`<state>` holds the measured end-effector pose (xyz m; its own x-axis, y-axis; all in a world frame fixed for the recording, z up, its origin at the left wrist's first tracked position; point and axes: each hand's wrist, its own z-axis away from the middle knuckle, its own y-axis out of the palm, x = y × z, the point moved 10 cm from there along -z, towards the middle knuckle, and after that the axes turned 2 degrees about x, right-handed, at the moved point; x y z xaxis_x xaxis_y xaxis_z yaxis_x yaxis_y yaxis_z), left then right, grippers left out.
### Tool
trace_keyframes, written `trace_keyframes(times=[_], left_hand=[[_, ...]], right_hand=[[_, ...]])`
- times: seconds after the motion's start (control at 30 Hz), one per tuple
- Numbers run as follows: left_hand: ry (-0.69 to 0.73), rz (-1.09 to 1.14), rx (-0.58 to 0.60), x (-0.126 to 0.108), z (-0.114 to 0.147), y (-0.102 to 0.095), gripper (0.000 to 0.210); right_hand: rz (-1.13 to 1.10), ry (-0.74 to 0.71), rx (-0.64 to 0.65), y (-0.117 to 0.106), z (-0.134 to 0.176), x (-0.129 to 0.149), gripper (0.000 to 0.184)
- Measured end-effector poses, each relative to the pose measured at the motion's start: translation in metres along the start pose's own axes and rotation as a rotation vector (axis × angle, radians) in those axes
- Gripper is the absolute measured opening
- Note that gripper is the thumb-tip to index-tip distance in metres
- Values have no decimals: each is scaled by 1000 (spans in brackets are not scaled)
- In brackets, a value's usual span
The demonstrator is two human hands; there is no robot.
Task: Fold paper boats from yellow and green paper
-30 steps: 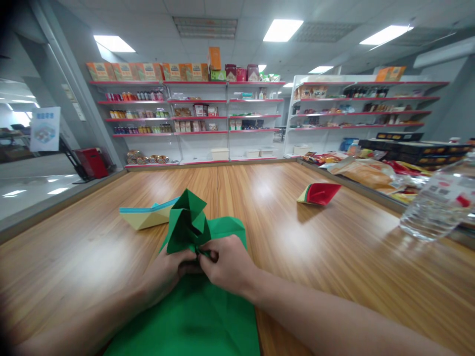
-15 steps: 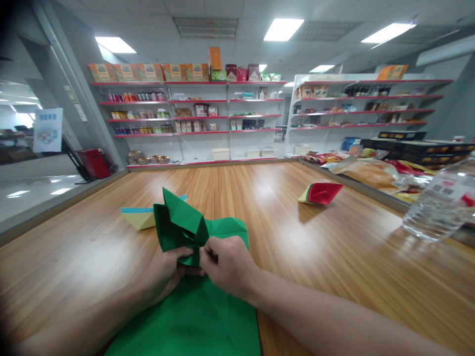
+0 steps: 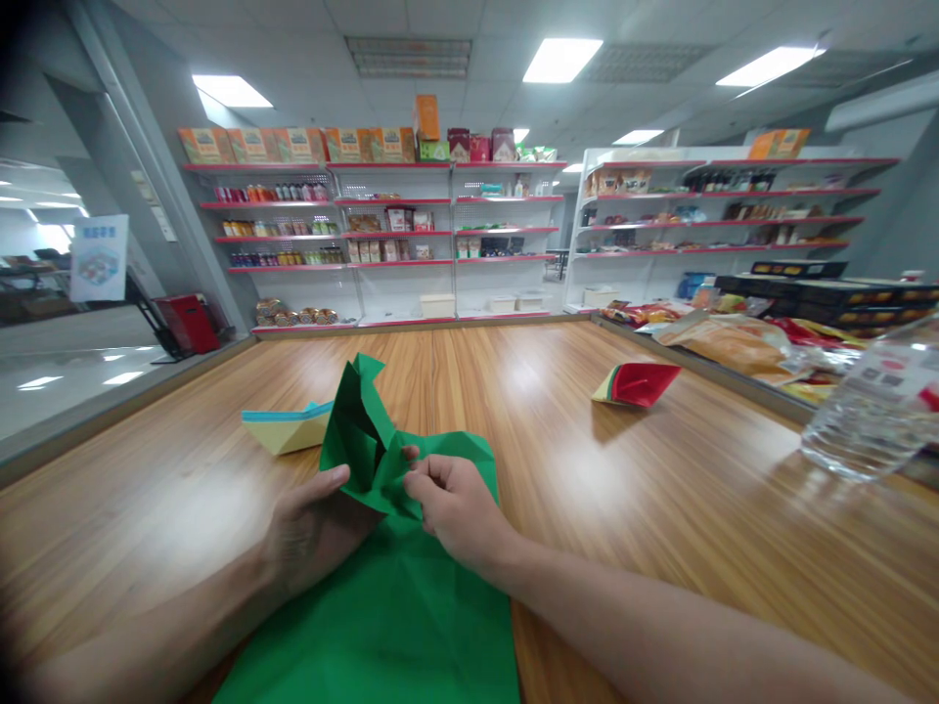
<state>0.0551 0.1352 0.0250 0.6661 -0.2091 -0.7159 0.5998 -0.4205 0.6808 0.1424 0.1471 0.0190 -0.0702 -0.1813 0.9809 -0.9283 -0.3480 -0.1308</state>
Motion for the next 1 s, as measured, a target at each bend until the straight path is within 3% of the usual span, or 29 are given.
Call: trace_keyframes(times=[0.17, 0.37, 0.5, 0.63, 0.7, 0.83, 1.0], left_hand=[[0, 20, -127, 4, 0, -15, 39], [7, 10, -157, 3, -2, -15, 18], [17, 1, -189, 2, -3, -13, 15], [45, -33, -199, 1, -2, -13, 22], [47, -101, -192, 1, -1, -14, 27], [21, -259, -138, 4, -1, -13, 38], [9, -337, -74, 9, -2, -12, 49]], right_hand=[[229, -233, -140, -9, 11, 32, 29], [480, -401, -340, -24, 24, 54, 23], [490, -521, -392, -26, 34, 65, 15], [334, -625, -368, -25, 40, 72, 11], [145, -538, -241, -22, 30, 63, 12], [-206, -177, 2, -12, 5, 28, 17], [-221, -36, 91, -4, -5, 19, 31]])
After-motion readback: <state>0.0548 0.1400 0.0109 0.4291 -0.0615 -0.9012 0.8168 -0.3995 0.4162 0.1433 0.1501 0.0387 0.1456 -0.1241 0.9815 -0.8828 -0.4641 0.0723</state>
